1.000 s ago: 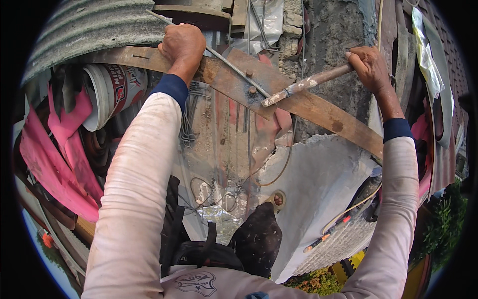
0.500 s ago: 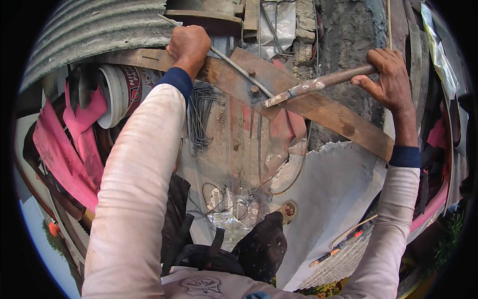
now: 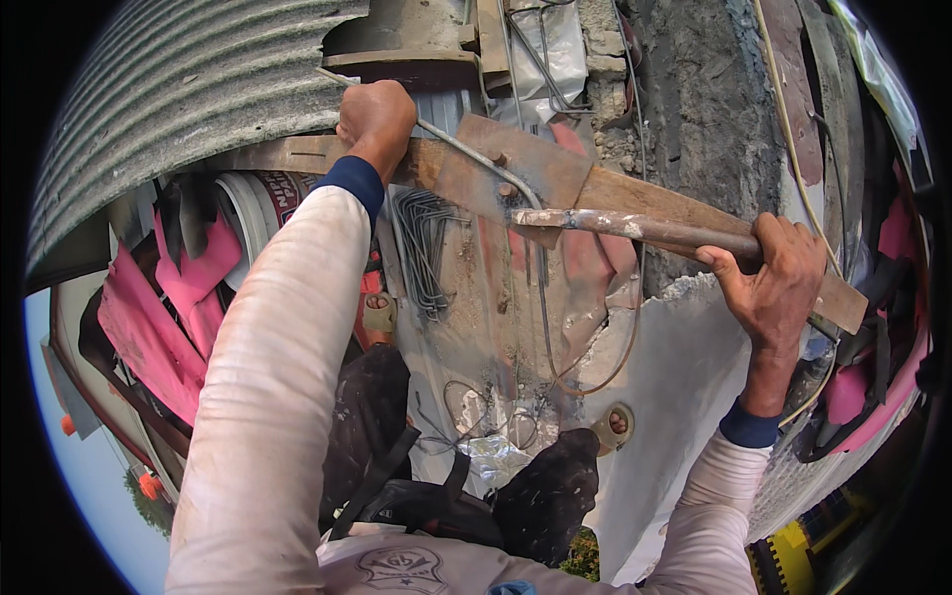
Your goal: The person uses a metal bending jig and a long metal bar to bend thin metal rods into U-shapes. They repeatedly insert rods into the jig, apply leverage with the bar, and remove the bent pieces.
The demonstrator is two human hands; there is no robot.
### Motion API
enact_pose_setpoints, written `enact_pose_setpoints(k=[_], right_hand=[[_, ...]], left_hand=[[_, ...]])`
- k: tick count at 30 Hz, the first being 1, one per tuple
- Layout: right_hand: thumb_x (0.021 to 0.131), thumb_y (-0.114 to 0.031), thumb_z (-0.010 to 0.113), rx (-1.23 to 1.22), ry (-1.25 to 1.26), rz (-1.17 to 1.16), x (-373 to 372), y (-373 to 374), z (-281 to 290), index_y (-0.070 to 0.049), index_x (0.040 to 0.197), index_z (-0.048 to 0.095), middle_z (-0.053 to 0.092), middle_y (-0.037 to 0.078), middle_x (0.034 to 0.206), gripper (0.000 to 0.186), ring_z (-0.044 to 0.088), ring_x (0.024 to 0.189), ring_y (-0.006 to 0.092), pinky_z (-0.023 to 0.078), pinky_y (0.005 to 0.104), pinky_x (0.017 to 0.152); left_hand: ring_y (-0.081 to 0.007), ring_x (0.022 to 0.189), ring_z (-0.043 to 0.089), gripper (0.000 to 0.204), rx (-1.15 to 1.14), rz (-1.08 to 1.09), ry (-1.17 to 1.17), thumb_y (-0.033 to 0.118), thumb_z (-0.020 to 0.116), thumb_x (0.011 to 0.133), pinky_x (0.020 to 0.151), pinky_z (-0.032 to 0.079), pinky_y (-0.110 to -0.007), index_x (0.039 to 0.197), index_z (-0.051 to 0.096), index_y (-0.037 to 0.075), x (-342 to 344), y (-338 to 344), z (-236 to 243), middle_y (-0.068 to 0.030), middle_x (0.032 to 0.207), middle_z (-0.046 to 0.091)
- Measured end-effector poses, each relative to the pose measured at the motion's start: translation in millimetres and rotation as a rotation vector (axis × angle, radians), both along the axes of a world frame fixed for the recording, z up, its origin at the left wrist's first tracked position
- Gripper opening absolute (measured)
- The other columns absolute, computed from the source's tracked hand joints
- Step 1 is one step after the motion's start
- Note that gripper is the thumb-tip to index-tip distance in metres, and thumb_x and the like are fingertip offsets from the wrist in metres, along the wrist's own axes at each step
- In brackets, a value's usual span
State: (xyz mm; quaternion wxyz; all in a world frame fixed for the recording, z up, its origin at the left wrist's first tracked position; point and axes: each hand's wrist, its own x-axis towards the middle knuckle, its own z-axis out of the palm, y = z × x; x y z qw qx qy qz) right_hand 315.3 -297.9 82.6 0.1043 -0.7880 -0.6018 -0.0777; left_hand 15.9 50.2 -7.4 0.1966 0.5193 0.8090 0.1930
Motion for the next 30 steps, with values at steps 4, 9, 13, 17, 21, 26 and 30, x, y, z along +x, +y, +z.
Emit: enact_pose_setpoints(k=[4, 9, 13, 17, 21, 26, 30], right_hand=[[0.077, -0.079, 0.083, 0.086, -0.028, -0.117, -33, -23, -5, -0.008, 0.075, 0.053, 0.050, 0.011, 0.071, 0.077, 0.052, 0.071, 0.0348, 0.038, 0.0462, 0.075], [0.079, -0.075, 0.084, 0.095, -0.018, -0.289, -72, -49, -10, -0.007, 0.078, 0.052, 0.050, 0.011, 0.075, 0.076, 0.053, 0.075, 0.0347, 0.038, 0.0466, 0.075], [0.080, -0.073, 0.085, 0.096, -0.040, -0.449, -118, -65, -11, -0.008, 0.078, 0.049, 0.050, 0.009, 0.075, 0.075, 0.053, 0.076, 0.0333, 0.038, 0.0467, 0.075], [0.075, -0.082, 0.084, 0.145, -0.069, -0.668, -179, -69, -15, -0.012, 0.070, 0.047, 0.046, 0.005, 0.069, 0.079, 0.051, 0.070, 0.0297, 0.035, 0.0454, 0.071], [0.076, -0.072, 0.089, 0.112, -0.047, -0.875, -242, -71, -16, -0.011, 0.074, 0.054, 0.052, 0.004, 0.069, 0.070, 0.055, 0.070, 0.0305, 0.039, 0.0463, 0.073], [0.081, -0.070, 0.087, 0.124, -0.017, -0.814, -228, -78, -9, -0.011, 0.071, 0.050, 0.054, 0.005, 0.069, 0.071, 0.057, 0.071, 0.0309, 0.039, 0.0473, 0.072], [0.080, -0.071, 0.087, 0.092, 0.023, -0.760, -208, -77, -1, -0.011, 0.070, 0.052, 0.057, 0.006, 0.068, 0.071, 0.057, 0.069, 0.0318, 0.038, 0.0480, 0.070]], left_hand=[[-0.0441, 0.125, 0.072, 0.039, -0.015, -0.004, -0.015, 0.024, 0.062, 0.099, 0.107, 0.054, -0.048, 0.120, 0.079, -0.005, -5, 8, -11, -0.0255, 0.130, 0.077], [-0.0384, 0.118, 0.077, 0.036, -0.085, -0.084, 0.222, 0.024, 0.064, 0.100, 0.098, 0.058, -0.043, 0.119, 0.081, -0.001, -10, 36, -42, -0.0223, 0.126, 0.080], [-0.0274, 0.104, 0.082, 0.022, -0.097, -0.462, 0.585, 0.017, 0.074, 0.095, 0.081, 0.062, -0.039, 0.109, 0.086, 0.005, -30, 69, -71, -0.0134, 0.111, 0.084], [-0.0214, 0.097, 0.084, 0.024, -0.211, -0.784, 1.197, 0.008, 0.092, 0.079, 0.069, 0.066, -0.040, 0.103, 0.090, 0.011, -32, 113, -90, -0.0056, 0.103, 0.087], [-0.0146, 0.085, 0.080, 0.026, -0.276, -0.851, 1.273, 0.008, 0.096, 0.074, 0.063, 0.062, -0.037, 0.098, 0.091, 0.016, -20, 113, -96, -0.0014, 0.095, 0.085], [-0.0107, 0.079, 0.077, 0.021, -0.287, -0.739, 1.152, 0.008, 0.094, 0.079, 0.059, 0.059, -0.035, 0.098, 0.091, 0.018, -10, 97, -82, 0.0033, 0.091, 0.084], [-0.0181, 0.095, 0.081, 0.014, -0.302, -0.500, 0.843, 0.014, 0.081, 0.092, 0.079, 0.061, -0.037, 0.105, 0.085, 0.010, -10, 82, -73, -0.0055, 0.104, 0.084]])
